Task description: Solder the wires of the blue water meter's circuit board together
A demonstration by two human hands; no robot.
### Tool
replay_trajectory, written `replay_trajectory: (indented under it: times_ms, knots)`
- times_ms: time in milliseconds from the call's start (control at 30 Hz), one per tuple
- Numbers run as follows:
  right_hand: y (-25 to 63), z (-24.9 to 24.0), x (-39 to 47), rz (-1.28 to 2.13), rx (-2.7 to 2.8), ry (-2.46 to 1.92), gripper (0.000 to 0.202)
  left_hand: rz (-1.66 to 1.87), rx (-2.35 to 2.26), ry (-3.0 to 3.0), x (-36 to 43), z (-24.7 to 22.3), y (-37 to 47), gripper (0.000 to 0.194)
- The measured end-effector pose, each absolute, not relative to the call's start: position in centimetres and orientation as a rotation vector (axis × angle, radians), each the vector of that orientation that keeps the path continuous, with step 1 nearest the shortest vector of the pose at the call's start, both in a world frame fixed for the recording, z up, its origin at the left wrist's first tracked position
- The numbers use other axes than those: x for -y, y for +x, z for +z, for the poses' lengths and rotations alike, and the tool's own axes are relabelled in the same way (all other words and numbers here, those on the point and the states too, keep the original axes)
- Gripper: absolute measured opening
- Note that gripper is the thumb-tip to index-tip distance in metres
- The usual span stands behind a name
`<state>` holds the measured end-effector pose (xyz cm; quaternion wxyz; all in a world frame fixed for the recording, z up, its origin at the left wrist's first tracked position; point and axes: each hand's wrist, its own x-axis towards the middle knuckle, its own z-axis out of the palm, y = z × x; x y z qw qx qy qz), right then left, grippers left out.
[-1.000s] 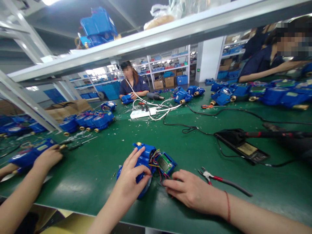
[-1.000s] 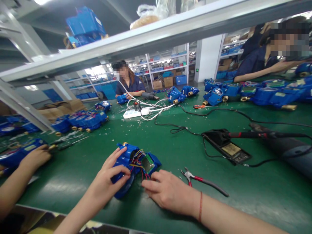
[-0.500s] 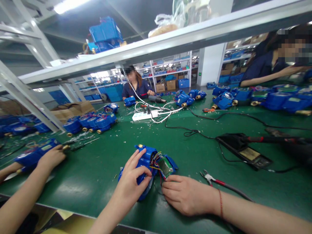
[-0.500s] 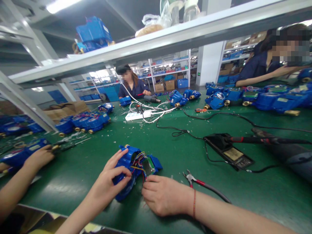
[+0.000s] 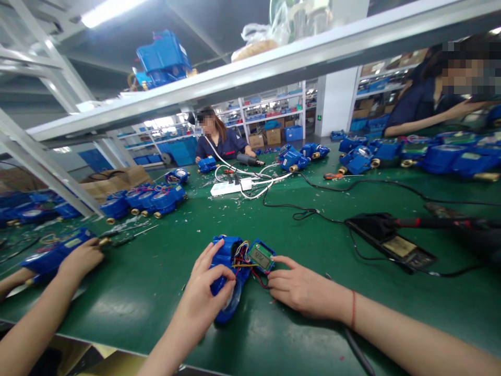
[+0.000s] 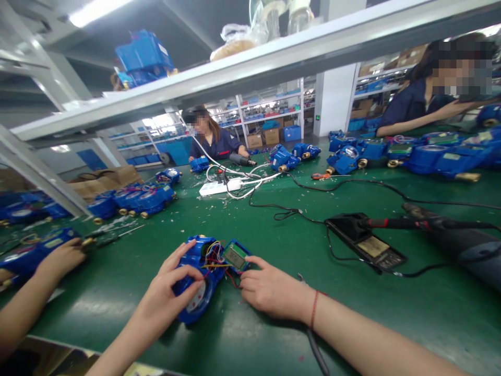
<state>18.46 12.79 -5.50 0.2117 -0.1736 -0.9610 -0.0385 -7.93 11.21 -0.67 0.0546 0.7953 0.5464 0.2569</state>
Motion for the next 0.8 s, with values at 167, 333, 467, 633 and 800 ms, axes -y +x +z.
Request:
replay_trajectory:
  times_ms: [167, 333, 467, 633, 800]
  knots:
    - [18.1, -4.8, -11.8, 0.113, 2.544, -0.452, 0.024, 0.890, -1.668, 2.094, -11.5, 0.1, -8.8, 0.027]
    - [15.8, -3.7, -10.2, 0.499, 2.311, -0.387, 0.027, 1.023, -1.546, 1.584, -12.7, 1.6, -10.5, 0.034]
    - [12.0, -3.3, -9.3, 0.559, 2.103, -0.425, 0.025, 1.072, -1.465, 1.406, -13.8, 2.6, -12.5, 0.039]
    - [7.7, -2.3, -9.1, 0.605, 1.938, -0.495, 0.022, 1.142, -1.417, 1.171, -14.3, 2.7, -14.4, 0.047]
    - [8.2, -0.1, -11.1, 0.770, 1.858, -0.562, 0.021, 1.223, -1.385, 0.980, -13.7, 2.3, -15.2, 0.052]
